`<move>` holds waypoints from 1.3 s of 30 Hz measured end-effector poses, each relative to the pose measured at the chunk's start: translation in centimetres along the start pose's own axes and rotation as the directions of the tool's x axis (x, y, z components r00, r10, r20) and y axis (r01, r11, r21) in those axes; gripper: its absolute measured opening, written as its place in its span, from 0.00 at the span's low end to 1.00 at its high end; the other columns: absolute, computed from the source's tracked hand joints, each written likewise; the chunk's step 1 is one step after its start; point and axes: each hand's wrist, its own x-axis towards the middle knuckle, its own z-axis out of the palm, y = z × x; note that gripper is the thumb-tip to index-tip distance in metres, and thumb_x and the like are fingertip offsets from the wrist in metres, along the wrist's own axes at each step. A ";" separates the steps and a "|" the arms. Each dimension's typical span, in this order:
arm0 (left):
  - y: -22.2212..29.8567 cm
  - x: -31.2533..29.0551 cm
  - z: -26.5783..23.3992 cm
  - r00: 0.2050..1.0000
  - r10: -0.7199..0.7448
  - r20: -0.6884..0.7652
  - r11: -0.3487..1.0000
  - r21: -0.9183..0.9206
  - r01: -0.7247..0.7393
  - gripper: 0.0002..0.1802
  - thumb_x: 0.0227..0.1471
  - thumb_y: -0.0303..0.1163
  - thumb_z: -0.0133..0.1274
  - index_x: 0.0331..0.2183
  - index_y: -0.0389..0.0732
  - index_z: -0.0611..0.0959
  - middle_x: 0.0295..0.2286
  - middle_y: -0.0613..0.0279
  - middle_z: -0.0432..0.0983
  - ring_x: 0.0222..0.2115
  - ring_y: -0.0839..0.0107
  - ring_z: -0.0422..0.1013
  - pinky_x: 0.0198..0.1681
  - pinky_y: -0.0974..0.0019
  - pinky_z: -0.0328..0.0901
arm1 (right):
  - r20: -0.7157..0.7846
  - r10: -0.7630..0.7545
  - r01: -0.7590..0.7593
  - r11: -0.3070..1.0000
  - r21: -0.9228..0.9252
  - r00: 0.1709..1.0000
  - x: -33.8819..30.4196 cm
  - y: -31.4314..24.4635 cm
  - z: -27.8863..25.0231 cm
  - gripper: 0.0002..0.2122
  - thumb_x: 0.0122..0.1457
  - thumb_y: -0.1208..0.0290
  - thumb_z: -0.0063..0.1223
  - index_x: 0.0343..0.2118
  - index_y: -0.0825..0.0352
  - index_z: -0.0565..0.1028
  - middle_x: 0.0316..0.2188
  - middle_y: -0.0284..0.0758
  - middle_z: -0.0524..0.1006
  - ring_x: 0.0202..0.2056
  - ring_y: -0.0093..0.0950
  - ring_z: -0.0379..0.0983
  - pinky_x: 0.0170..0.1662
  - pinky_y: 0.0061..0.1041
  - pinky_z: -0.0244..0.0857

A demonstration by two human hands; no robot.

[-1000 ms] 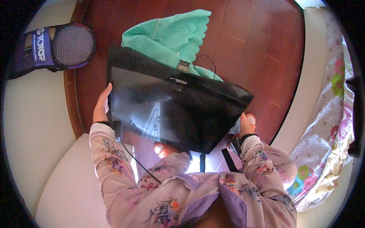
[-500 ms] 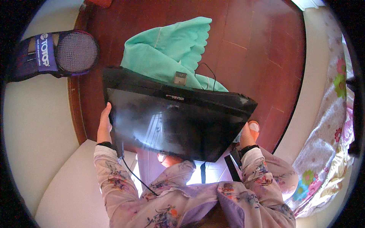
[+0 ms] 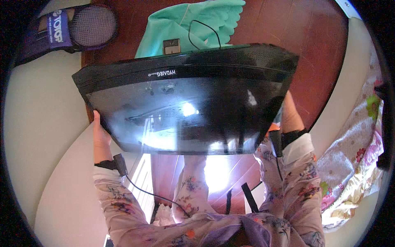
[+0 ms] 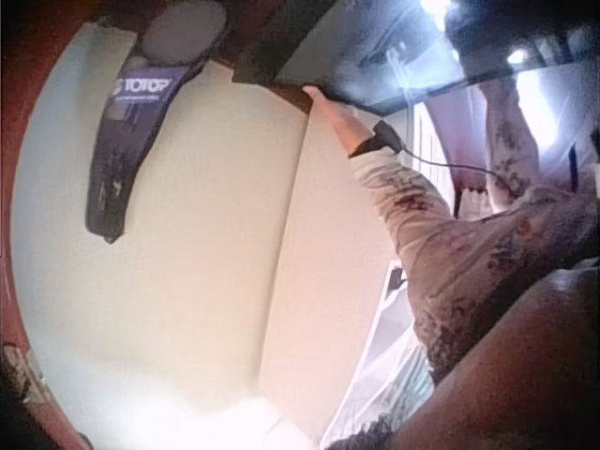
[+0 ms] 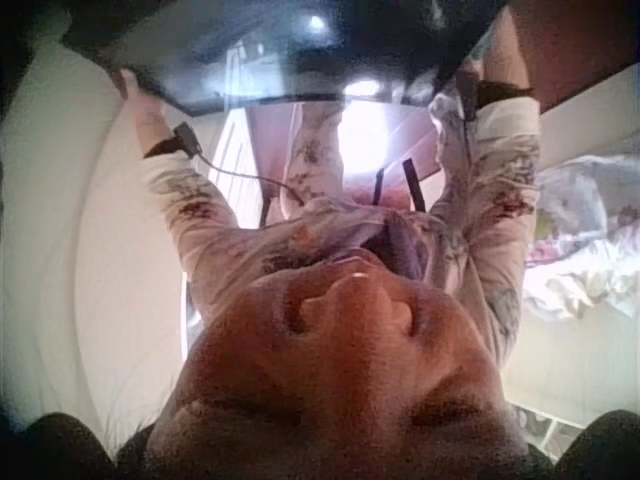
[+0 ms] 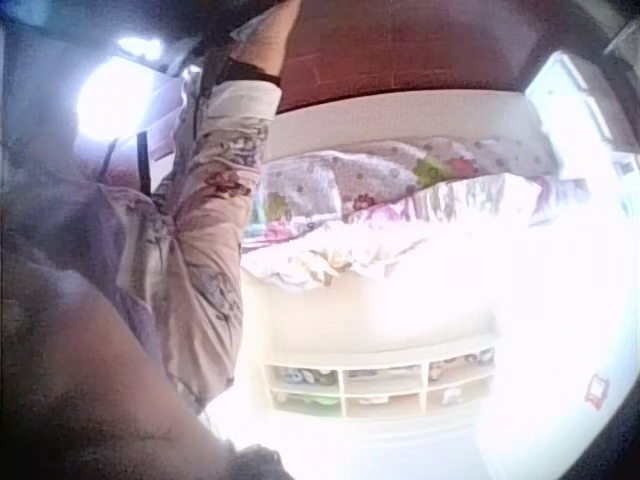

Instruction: The person wipes a flat-screen monitor with a cloth, then places it on a bed. They retrieve a small blue bottle, open it, and apply liquid along the monitor's bezel seam. The person continues applying the liquid around the edges of the monitor while it rests on the bed.

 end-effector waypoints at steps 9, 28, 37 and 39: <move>4.8 -15.7 2.7 0.996 -0.073 0.047 0.995 -0.069 0.076 0.36 0.54 0.53 0.47 0.55 0.37 0.62 0.53 0.57 0.62 0.54 0.61 0.58 0.57 0.57 0.52 | -0.159 0.132 -0.148 0.985 -0.089 0.978 -20.8 -9.0 -4.5 0.29 0.54 0.44 0.46 0.49 0.64 0.71 0.44 0.35 0.75 0.42 0.31 0.72 0.45 0.29 0.67; 16.0 -42.5 4.9 0.975 -0.156 0.158 0.986 0.086 0.143 0.37 0.51 0.55 0.51 0.52 0.37 0.65 0.49 0.58 0.65 0.49 0.63 0.62 0.54 0.58 0.58 | -0.270 0.149 -0.139 0.989 0.054 0.951 -48.8 -18.3 -11.3 0.31 0.54 0.41 0.44 0.50 0.65 0.71 0.45 0.37 0.74 0.44 0.32 0.71 0.46 0.29 0.66; 24.3 -45.9 19.7 0.939 -0.129 0.318 0.976 0.209 0.063 0.37 0.54 0.54 0.46 0.53 0.33 0.64 0.51 0.55 0.65 0.50 0.60 0.63 0.55 0.58 0.56 | -0.160 -0.105 0.145 0.953 0.264 0.981 -51.6 -22.4 -13.8 0.31 0.55 0.40 0.42 0.50 0.65 0.70 0.45 0.37 0.74 0.44 0.32 0.71 0.47 0.29 0.65; 25.6 -46.5 23.7 0.914 -0.110 0.389 0.962 0.274 0.000 0.37 0.53 0.54 0.47 0.53 0.33 0.65 0.52 0.55 0.64 0.51 0.60 0.62 0.55 0.58 0.56 | -0.180 -0.146 0.199 0.923 0.330 0.973 -53.8 -22.7 -15.5 0.32 0.55 0.40 0.42 0.50 0.65 0.70 0.45 0.37 0.74 0.44 0.32 0.71 0.47 0.29 0.65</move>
